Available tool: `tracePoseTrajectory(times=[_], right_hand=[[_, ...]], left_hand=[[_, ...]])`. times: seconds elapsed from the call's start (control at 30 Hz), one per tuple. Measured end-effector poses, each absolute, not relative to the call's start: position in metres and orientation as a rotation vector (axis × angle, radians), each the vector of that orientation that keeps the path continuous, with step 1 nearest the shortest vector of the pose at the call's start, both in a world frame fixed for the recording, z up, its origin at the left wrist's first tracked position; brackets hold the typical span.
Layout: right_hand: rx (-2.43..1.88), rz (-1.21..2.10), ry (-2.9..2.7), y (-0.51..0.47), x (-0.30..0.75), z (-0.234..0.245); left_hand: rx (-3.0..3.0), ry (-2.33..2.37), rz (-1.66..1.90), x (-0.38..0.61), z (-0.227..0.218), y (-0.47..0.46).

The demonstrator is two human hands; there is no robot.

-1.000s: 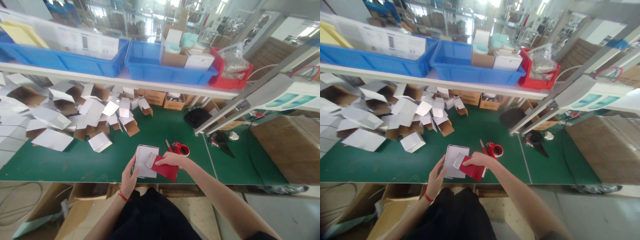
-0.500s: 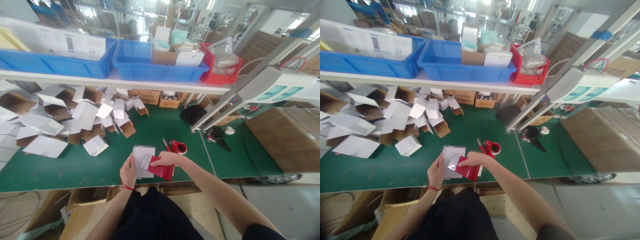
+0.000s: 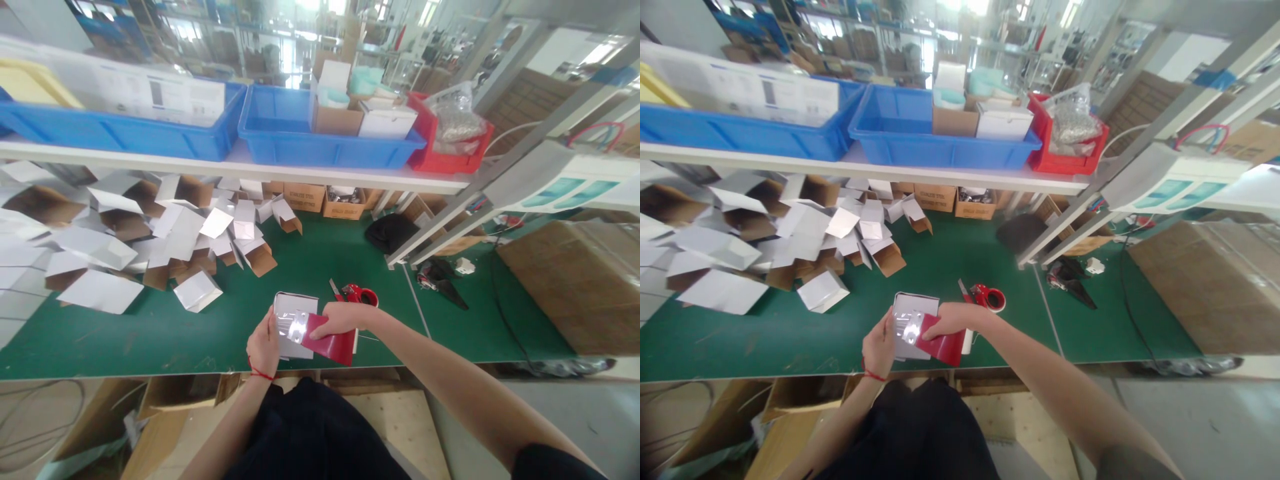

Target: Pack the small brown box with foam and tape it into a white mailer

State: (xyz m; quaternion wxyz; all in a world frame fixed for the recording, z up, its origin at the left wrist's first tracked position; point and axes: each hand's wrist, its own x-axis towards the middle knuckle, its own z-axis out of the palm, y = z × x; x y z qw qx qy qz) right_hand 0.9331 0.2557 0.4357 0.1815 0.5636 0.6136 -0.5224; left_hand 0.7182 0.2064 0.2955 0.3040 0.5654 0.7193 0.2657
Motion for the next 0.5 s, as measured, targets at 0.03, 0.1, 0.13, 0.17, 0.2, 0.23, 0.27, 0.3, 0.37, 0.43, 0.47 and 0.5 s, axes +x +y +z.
tracePoseTrajectory(times=[0.03,0.1,0.13,0.17,0.2,0.23,0.27,0.3,0.37,0.43,0.47,0.5], right_hand=[[1.588,-1.467,1.728,0.256,0.932,0.437],[1.578,-1.454,1.725,0.255,0.931,0.439],[1.574,-1.455,1.723,0.254,0.931,0.440],[1.570,-1.459,1.719,0.253,0.932,0.441],[1.565,-1.460,1.708,0.251,0.933,0.442],[1.564,-1.451,1.693,0.250,0.935,0.442],[1.570,-1.429,1.683,0.248,0.938,0.442],[1.581,-1.401,1.680,0.246,0.940,0.441],[1.608,-1.352,1.700,0.243,0.945,0.440],[1.634,-1.367,1.714,0.241,0.947,0.439],[1.648,-1.397,1.706,0.241,0.947,0.439],[1.661,-1.428,1.693,0.241,0.946,0.439]], left_hand=[[1.495,1.910,0.682,0.719,0.297,0.207],[1.486,1.922,0.639,0.720,0.301,0.208],[1.482,1.928,0.621,0.721,0.303,0.208],[1.479,1.934,0.606,0.721,0.304,0.208],[1.478,1.937,0.594,0.722,0.305,0.209],[1.481,1.937,0.585,0.722,0.306,0.209],[1.486,1.933,0.579,0.722,0.306,0.209],[1.491,1.926,0.575,0.722,0.306,0.209],[1.504,1.902,0.577,0.721,0.305,0.209],[1.511,1.882,0.594,0.720,0.304,0.209],[1.516,1.872,0.609,0.719,0.303,0.210],[1.523,1.865,0.623,0.718,0.303,0.210]])
